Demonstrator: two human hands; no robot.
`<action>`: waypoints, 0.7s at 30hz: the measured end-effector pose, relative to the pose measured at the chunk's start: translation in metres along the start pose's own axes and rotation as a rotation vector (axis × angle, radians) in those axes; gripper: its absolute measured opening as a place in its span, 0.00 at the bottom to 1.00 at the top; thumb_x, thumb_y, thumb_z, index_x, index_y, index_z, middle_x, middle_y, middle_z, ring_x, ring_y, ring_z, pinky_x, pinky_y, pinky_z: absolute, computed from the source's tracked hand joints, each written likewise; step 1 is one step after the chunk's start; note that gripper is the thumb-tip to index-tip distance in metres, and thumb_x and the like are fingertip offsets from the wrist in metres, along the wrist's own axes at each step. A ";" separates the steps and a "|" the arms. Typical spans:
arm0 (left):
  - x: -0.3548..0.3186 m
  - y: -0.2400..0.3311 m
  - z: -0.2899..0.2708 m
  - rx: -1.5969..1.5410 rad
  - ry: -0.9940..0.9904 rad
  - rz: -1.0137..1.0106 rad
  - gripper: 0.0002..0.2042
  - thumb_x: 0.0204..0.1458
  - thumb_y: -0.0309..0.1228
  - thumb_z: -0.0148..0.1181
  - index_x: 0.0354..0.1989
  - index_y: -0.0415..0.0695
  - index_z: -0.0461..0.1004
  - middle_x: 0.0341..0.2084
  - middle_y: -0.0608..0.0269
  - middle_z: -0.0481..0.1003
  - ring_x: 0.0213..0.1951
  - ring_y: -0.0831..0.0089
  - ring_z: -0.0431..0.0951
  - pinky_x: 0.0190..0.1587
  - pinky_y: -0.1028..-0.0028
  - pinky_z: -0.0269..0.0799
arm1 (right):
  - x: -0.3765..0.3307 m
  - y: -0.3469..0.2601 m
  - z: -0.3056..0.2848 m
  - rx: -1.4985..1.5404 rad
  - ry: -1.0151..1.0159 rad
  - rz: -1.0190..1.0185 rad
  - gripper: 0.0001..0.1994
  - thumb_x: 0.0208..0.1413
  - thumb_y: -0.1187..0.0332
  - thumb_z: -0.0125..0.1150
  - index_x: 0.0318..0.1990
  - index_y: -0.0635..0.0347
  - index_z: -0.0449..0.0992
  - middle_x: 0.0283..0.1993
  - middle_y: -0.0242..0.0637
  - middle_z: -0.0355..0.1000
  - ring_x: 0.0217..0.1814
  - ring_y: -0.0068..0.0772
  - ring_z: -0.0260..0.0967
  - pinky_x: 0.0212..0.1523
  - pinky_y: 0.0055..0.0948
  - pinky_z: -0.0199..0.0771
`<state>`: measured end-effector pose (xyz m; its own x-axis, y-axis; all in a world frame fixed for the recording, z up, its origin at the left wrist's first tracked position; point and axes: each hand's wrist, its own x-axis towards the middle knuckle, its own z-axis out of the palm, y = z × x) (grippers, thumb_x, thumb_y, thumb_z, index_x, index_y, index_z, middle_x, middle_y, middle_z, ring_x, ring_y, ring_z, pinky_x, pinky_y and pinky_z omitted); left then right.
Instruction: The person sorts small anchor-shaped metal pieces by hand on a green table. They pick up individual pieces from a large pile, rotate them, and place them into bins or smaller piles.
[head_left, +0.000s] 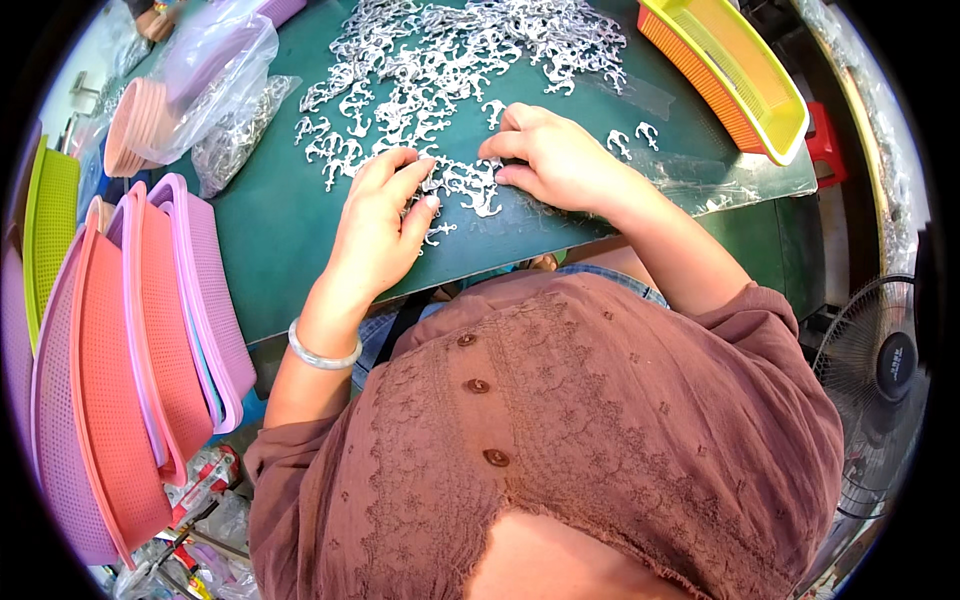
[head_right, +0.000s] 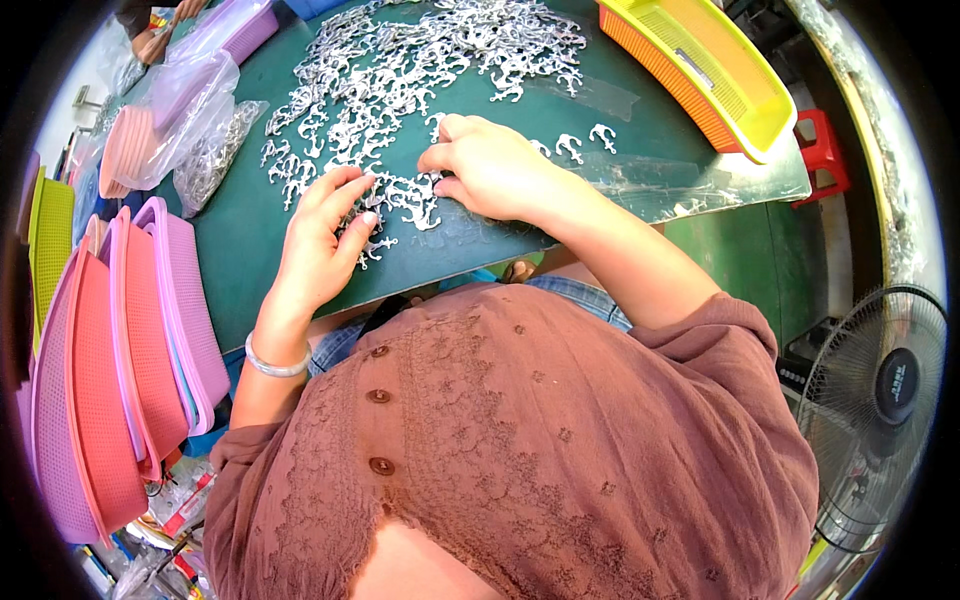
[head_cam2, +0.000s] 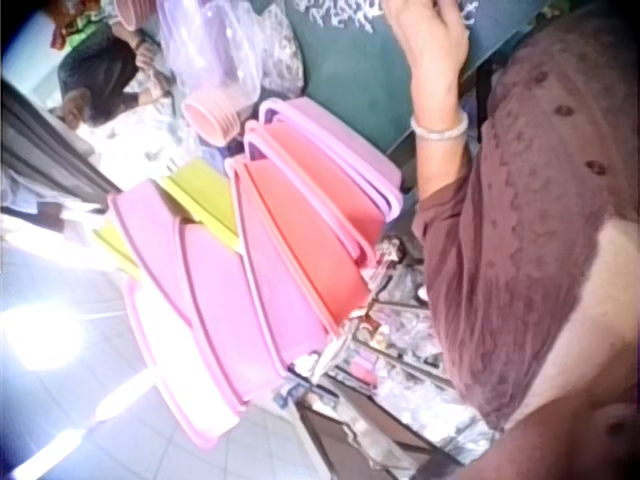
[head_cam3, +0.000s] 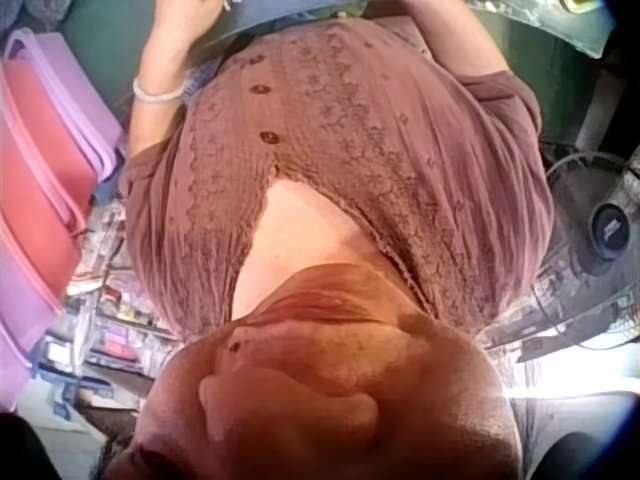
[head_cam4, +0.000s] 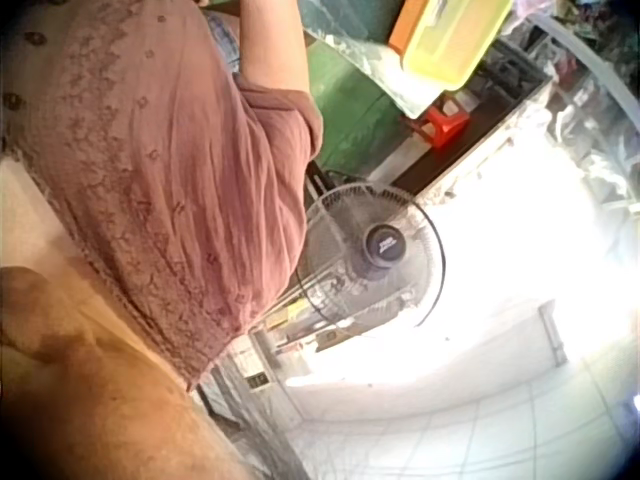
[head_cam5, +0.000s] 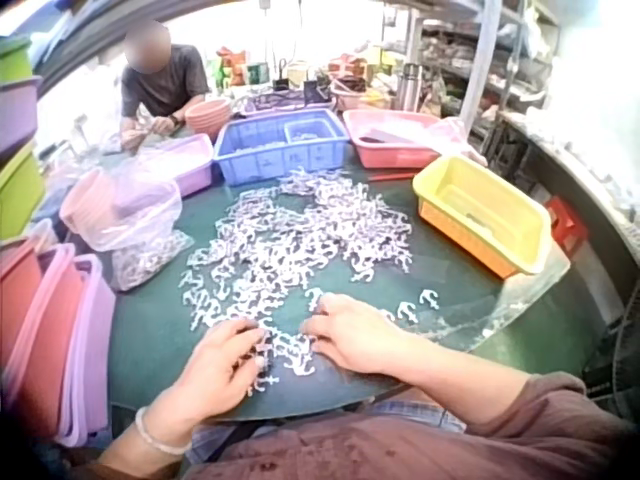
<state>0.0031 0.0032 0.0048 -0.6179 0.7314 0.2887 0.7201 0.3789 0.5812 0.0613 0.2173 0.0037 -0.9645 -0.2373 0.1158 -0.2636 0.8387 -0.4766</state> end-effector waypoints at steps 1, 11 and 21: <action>0.000 0.000 0.001 0.006 0.010 0.001 0.14 0.41 0.25 0.56 0.40 0.38 0.70 0.39 0.52 0.67 0.43 0.59 0.66 0.46 0.68 0.62 | 0.000 0.002 0.001 0.019 0.026 0.007 0.12 0.42 0.68 0.58 0.37 0.55 0.72 0.36 0.40 0.65 0.43 0.40 0.63 0.42 0.34 0.64; 0.014 0.010 0.007 -0.198 0.134 -0.073 0.14 0.41 0.26 0.56 0.39 0.38 0.70 0.32 0.55 0.70 0.35 0.62 0.70 0.39 0.69 0.65 | 0.007 0.003 0.002 0.557 0.260 0.054 0.07 0.47 0.75 0.54 0.35 0.65 0.72 0.30 0.36 0.70 0.31 0.23 0.67 0.35 0.22 0.67; 0.019 0.008 0.010 -0.826 -0.063 -0.482 0.05 0.46 0.25 0.55 0.31 0.37 0.73 0.22 0.68 0.72 0.23 0.84 0.68 0.26 0.82 0.64 | 0.019 -0.013 -0.007 1.027 0.096 0.225 0.09 0.49 0.74 0.54 0.39 0.64 0.73 0.29 0.29 0.70 0.30 0.13 0.63 0.32 0.14 0.65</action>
<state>0.0007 0.0259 0.0075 -0.7542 0.6395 -0.1493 -0.0720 0.1456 0.9867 0.0465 0.2051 0.0181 -0.9985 -0.0504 -0.0196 0.0181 0.0301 -0.9994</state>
